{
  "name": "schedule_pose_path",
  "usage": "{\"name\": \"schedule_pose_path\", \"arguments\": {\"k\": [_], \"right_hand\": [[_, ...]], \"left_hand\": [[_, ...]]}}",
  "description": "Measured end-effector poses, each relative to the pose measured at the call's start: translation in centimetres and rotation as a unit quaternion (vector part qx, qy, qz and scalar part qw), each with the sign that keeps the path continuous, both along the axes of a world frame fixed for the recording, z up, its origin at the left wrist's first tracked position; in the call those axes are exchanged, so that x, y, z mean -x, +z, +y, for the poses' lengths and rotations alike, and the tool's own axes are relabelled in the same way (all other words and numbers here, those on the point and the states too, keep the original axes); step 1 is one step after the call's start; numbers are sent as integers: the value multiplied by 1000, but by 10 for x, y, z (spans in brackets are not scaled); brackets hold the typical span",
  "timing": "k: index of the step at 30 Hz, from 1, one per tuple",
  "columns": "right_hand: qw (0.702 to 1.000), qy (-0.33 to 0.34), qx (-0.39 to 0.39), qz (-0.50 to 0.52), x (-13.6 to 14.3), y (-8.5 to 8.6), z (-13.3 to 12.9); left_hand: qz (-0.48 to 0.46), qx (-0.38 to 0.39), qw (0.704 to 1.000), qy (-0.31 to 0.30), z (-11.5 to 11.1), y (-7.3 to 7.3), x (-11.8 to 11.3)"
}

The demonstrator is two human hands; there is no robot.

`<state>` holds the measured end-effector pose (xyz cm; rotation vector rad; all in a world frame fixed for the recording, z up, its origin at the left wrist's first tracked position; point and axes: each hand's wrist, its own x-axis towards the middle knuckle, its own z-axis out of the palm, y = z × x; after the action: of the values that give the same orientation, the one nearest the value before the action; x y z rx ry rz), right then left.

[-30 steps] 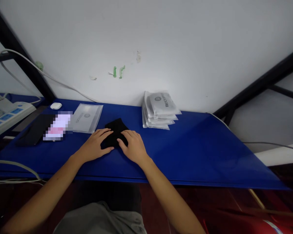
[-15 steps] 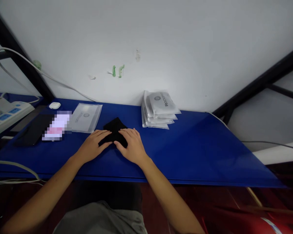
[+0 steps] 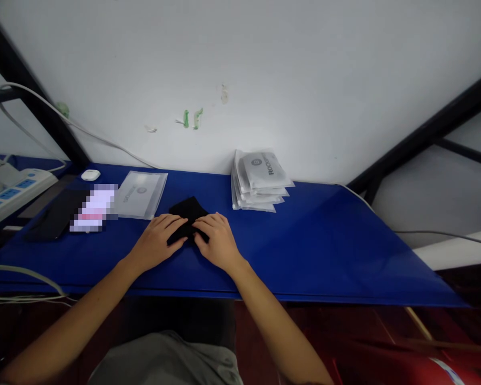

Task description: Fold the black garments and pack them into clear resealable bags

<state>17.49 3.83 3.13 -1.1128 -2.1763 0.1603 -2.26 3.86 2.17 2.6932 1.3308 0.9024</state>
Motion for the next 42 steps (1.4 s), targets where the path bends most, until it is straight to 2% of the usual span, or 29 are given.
{"name": "schedule_pose_path", "arguments": {"k": [4,6,8,10,12,13,15,16,18,21,24,27,34,38,40,42], "right_hand": [[1000,-20,-6,18,-2,3,-4],[997,-64,-22,40,-4,4,-6],[989,-119,-52,71,-6,6,-9],[979,-160,-80,95,-7,8,-11],[976,-173,-89,100,-7,11,-14],[977,-169,-86,93,-6,11,-15],[984,-150,-69,63,-4,12,-17],[988,-139,-55,40,-2,12,-18],[993,-118,-19,-16,2,11,-19],[990,-93,42,-100,7,8,-19],[981,-93,72,-154,7,6,-19],[974,-122,74,-177,2,8,-19],[956,-200,59,-206,-12,18,-7],[950,-214,86,-210,-18,16,5],[944,-216,109,-224,-21,15,10],[941,-216,119,-231,-23,15,12]], "left_hand": [[16,-9,1000,-8,-3,3,-11],[13,1,1000,7,-5,6,-19],[-29,22,999,40,-8,13,-25],[-102,55,988,99,-10,22,-25],[-169,77,963,194,-13,33,-17],[-192,68,946,251,-14,38,-10],[-207,-6,916,344,-15,46,6],[-199,-39,910,361,-15,48,13],[-162,-62,926,334,-13,47,23],[-47,0,968,247,-8,37,26],[74,77,968,229,-4,28,23],[131,125,958,223,-5,29,20],[146,100,965,192,-4,39,21],[148,136,965,167,0,40,23],[124,155,962,189,1,43,25],[76,163,954,241,2,47,28]]}}
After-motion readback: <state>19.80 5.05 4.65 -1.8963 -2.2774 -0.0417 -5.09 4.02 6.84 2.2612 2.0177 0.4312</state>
